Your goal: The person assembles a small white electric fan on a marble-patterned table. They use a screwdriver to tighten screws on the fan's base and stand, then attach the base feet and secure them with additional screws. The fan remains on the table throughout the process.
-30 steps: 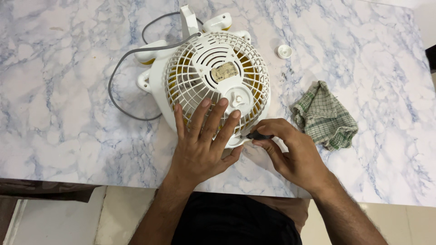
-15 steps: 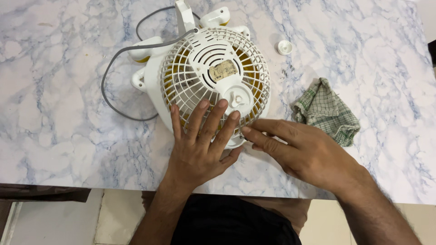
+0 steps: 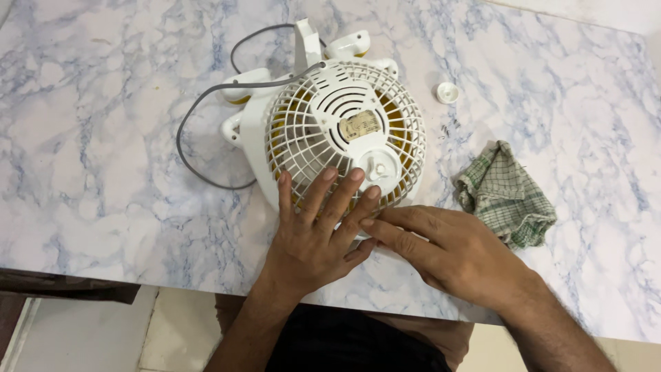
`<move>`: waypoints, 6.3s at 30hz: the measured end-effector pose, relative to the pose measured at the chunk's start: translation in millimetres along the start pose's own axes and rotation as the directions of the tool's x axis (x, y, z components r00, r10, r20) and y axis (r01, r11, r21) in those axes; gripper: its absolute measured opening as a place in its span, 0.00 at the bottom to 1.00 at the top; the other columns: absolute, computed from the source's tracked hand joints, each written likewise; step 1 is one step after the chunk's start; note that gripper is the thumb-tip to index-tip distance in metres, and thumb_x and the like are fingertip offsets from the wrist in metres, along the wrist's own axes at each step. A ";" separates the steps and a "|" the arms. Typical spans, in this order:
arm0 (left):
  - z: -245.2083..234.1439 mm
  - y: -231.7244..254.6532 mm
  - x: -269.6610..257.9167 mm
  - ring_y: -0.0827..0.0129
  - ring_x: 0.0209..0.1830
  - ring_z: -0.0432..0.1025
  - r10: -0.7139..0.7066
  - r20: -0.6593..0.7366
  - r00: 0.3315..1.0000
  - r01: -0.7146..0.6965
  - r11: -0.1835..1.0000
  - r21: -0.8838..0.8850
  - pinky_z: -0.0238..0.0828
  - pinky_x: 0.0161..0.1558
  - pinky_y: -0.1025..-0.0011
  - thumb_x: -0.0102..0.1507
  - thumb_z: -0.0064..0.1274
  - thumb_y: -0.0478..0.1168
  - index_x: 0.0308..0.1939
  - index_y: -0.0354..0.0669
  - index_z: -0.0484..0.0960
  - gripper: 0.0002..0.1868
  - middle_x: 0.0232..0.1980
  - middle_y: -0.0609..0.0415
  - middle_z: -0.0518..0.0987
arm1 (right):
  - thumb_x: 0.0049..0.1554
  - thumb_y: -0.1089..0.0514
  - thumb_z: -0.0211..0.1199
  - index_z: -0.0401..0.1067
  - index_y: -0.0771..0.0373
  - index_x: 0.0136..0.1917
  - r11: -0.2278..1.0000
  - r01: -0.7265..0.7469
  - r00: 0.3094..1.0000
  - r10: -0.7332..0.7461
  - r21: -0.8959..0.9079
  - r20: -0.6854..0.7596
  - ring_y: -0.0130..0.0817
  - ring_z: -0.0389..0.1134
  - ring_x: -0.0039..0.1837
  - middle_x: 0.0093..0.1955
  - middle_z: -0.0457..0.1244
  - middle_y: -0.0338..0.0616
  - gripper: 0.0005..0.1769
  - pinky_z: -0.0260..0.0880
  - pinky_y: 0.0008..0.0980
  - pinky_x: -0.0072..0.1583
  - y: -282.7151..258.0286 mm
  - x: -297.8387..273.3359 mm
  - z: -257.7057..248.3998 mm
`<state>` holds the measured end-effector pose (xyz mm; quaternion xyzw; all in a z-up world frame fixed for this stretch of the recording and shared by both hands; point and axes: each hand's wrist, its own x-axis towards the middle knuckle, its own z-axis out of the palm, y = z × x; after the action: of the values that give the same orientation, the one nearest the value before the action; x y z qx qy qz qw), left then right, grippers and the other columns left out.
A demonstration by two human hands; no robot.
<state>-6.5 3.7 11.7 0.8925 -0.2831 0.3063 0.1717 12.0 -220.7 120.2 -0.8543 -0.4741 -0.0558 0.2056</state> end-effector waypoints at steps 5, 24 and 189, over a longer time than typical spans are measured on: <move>3.5 -0.7 -3.9 0.57 0.86 0.42 0.002 0.009 1.000 -0.002 1.000 -0.002 0.28 0.80 0.32 0.71 0.58 0.66 0.82 0.55 0.61 0.43 0.84 0.53 0.54 | 0.52 0.61 0.66 0.70 0.66 0.66 0.998 -0.056 0.998 0.056 -0.019 -0.017 0.48 0.73 0.60 0.62 0.67 0.55 0.27 0.78 0.42 0.53 -6.5 -1.6 5.8; 3.9 1.7 -1.8 0.55 0.85 0.45 0.003 0.017 1.000 -0.004 0.999 0.044 0.31 0.78 0.30 0.75 0.56 0.62 0.81 0.51 0.63 0.38 0.84 0.54 0.55 | 0.53 0.57 0.60 0.68 0.59 0.60 0.823 0.376 0.898 -0.211 -0.425 0.385 0.38 0.72 0.56 0.54 0.68 0.43 0.21 0.77 0.35 0.52 12.8 13.9 -30.4; -44.9 -72.5 57.2 0.27 0.81 0.39 -0.313 0.199 0.929 0.324 0.946 -0.026 0.50 0.72 0.25 0.48 0.74 0.68 0.77 0.38 0.59 0.65 0.79 0.25 0.45 | 0.70 0.52 0.48 0.72 0.65 0.59 0.435 -0.826 0.507 0.852 0.360 0.134 0.47 0.62 0.42 0.41 0.63 0.58 0.17 0.70 0.45 0.43 93.9 -31.8 -7.2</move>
<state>54.8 59.0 72.7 0.9465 -0.1587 0.1782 0.2171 73.6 -292.4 89.5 -0.9164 0.0183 0.1170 0.3822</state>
